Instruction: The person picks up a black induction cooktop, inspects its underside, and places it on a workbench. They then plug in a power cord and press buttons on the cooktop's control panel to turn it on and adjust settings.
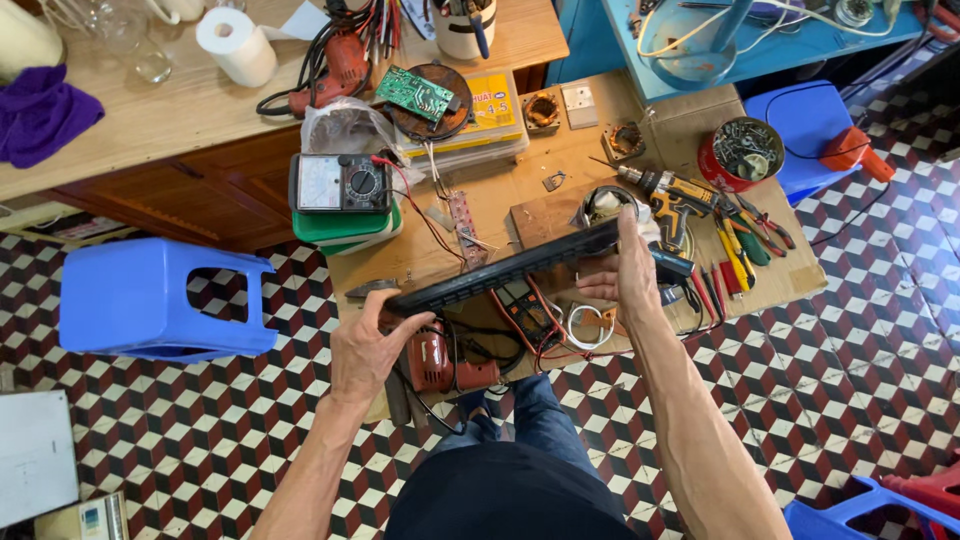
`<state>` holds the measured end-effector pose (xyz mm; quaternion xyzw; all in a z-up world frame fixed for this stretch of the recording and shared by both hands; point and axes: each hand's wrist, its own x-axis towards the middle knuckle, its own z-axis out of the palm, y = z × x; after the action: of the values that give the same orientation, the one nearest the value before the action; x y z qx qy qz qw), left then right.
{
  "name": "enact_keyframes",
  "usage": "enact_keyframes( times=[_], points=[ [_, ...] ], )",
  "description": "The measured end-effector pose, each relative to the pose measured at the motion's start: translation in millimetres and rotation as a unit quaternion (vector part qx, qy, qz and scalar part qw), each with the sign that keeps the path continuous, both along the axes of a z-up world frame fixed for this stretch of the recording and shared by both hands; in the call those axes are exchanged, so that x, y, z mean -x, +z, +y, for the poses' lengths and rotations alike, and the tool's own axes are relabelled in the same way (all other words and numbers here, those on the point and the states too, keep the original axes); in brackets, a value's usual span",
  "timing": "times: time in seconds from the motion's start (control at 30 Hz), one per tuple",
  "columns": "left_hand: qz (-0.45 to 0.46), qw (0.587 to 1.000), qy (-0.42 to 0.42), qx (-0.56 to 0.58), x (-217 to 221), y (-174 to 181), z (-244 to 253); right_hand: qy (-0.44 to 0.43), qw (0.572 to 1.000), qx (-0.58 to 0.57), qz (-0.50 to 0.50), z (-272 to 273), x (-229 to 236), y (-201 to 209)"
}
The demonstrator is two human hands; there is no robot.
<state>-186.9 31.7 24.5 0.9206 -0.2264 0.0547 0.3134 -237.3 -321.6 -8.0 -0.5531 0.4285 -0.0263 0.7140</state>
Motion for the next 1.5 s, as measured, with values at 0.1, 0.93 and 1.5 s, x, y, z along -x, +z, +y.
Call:
enact_keyframes(
  times=[0.1, 0.93, 1.5],
  points=[
    [0.015, 1.0, 0.008, -0.014, 15, -10, 6, 0.006, 0.999, 0.024, 0.041, -2, -5, -5],
    [0.629, 0.656, 0.244, 0.338, 42, -122, 20, -0.021, 0.992, -0.117, 0.038, 2, 111, -122],
    [0.465, 0.837, 0.177, 0.227, 87, -19, 10, -0.126, 0.927, -0.312, -0.166, 51, 196, -82]
  ],
)
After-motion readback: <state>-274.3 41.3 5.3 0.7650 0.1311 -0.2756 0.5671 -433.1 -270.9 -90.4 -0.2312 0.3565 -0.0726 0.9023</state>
